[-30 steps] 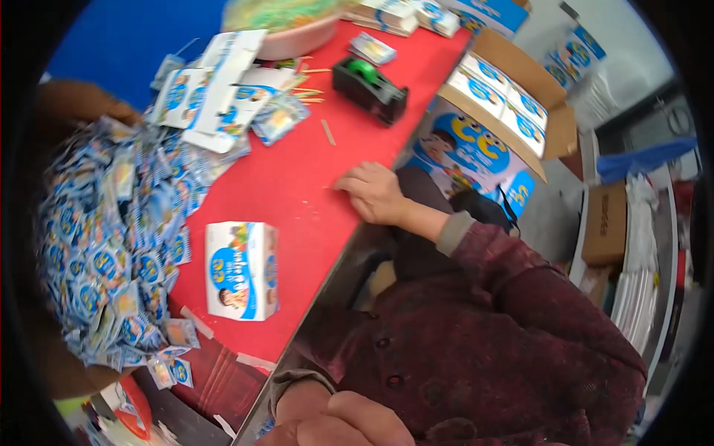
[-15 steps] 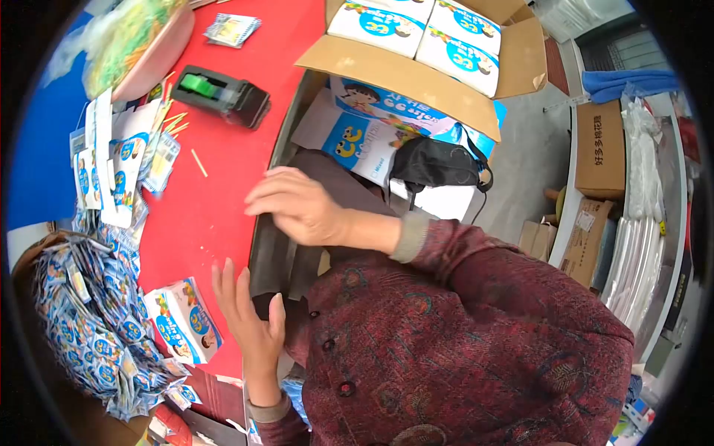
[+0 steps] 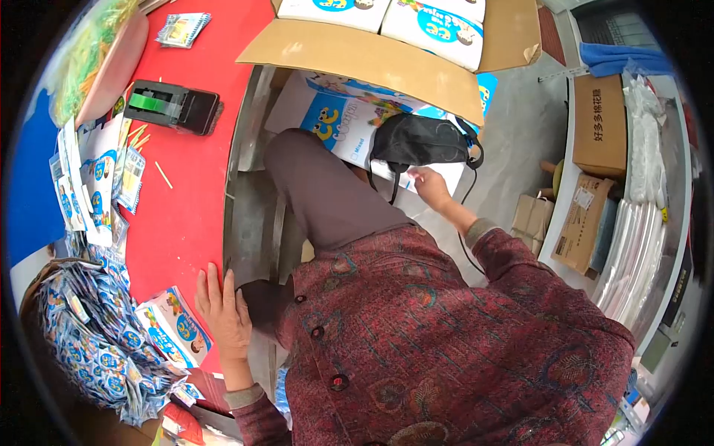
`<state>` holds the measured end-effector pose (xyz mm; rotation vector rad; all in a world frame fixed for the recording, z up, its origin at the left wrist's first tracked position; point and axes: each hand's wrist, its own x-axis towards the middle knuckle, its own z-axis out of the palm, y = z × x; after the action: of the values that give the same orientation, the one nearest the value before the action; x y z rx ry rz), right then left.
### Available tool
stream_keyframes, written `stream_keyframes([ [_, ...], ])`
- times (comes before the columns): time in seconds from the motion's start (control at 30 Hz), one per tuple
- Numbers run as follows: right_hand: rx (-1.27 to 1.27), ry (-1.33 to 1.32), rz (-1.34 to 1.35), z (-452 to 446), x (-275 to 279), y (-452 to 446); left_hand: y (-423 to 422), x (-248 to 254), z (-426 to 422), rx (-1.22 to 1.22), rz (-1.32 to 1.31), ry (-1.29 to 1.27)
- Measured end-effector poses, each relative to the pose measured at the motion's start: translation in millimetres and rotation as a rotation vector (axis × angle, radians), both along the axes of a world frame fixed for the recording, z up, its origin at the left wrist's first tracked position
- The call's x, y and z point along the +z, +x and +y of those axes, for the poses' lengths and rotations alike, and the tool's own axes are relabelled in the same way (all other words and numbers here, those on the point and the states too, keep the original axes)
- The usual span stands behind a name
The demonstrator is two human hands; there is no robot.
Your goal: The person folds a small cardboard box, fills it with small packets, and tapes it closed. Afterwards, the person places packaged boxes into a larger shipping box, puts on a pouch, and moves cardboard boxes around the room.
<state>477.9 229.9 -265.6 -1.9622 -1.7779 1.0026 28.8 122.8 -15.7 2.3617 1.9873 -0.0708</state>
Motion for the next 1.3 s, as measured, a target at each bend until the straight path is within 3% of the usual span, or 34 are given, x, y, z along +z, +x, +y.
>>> stream_keyframes([
  [0.07,0.031,-0.25,-0.107,-11.8,-34.7,26.6,-1.1,-3.3,-2.0,-0.015,0.0,0.056],
  [0.2,0.043,-0.31,-0.025,-17.6,-70.1,32.1,2.9,-2.3,-1.7,0.002,-0.008,0.05],
  [0.27,-0.142,-0.454,0.079,-15.8,-87.9,19.2,3.3,-3.3,-1.0,-0.014,-0.003,0.077],
  [0.37,-0.211,-0.647,0.138,5.1,-61.2,-2.5,3.5,-3.5,-0.5,-0.027,-0.013,0.09],
  [0.5,-0.055,-0.372,-0.116,6.8,-70.6,-20.1,4.3,-5.2,-1.8,-0.038,-0.015,0.102],
  [0.63,-0.177,-0.192,-0.112,2.0,-78.9,-28.9,6.4,-3.9,-2.8,-0.022,0.002,0.091],
  [0.73,-0.443,-0.249,0.42,4.9,-69.6,-28.7,7.2,-3.5,-3.5,-0.02,0.009,0.092],
  [0.77,-0.447,-0.246,0.42,3.8,-65.8,-25.5,7.3,-3.4,-3.6,-0.019,0.011,0.092],
  [0.83,-0.72,-0.494,1.109,15.3,22.1,-26.9,7.5,-3.5,-4.0,-0.026,0.012,0.094],
  [0.93,-0.536,-0.449,1.252,26.8,50.3,-14.6,7.4,-4.5,-3.8,-0.026,0.017,0.095],
  [1.1,-0.546,-0.401,1.358,39.4,82.9,-2.8,8.0,-4.3,-3.9,-0.015,0.028,0.095],
  [1.17,-0.571,-0.437,1.617,41.5,97.4,0.7,9.7,-3.0,-3.7,0.002,0.042,0.078],
  [1.3,-0.654,-0.462,1.817,27.2,74.4,-3.1,9.9,-3.3,-2.5,-0.011,0.037,0.088],
])
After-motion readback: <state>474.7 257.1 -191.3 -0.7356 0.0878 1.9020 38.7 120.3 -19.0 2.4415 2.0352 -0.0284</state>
